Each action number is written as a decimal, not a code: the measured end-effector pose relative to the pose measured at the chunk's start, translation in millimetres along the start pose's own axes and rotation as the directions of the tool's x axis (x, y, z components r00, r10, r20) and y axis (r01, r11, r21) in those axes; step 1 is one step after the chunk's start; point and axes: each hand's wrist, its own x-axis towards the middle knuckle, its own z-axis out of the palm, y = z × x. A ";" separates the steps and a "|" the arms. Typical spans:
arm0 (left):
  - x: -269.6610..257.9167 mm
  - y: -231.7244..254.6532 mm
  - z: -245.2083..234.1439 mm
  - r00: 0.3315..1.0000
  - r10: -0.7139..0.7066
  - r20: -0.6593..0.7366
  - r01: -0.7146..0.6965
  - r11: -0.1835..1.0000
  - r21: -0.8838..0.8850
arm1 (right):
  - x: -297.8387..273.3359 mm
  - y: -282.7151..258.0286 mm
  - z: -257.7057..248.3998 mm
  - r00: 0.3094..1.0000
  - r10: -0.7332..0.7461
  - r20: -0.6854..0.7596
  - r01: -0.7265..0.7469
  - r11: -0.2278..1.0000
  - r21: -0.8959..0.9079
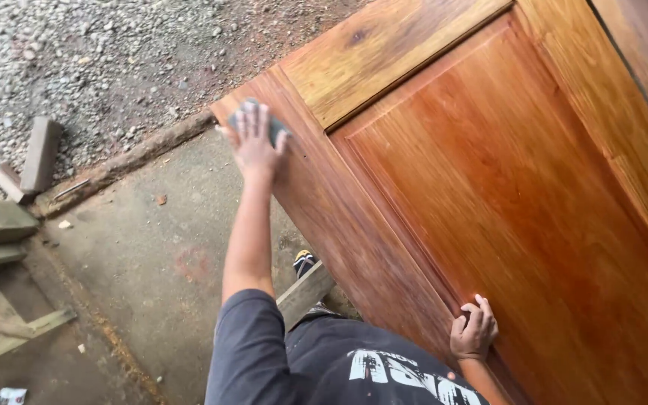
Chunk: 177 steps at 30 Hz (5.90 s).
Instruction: Sanding the surface and edges of a wooden door using sandpaper
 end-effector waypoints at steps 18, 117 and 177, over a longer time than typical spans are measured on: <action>-222.2 104.2 70.6 0.811 0.494 -0.313 -0.552 0.824 -0.131 | 156.5 -206.1 19.6 0.889 -0.419 -0.185 0.457 0.785 0.418; -416.2 186.5 71.7 0.985 0.036 0.167 -0.041 0.999 0.025 | -234.4 163.4 -115.2 0.877 -0.464 0.126 0.460 0.886 0.060; 170.8 -418.6 -24.1 0.853 0.280 0.441 -0.243 0.960 -0.141 | 217.9 -545.3 151.2 0.986 0.109 0.122 -0.085 0.978 -0.189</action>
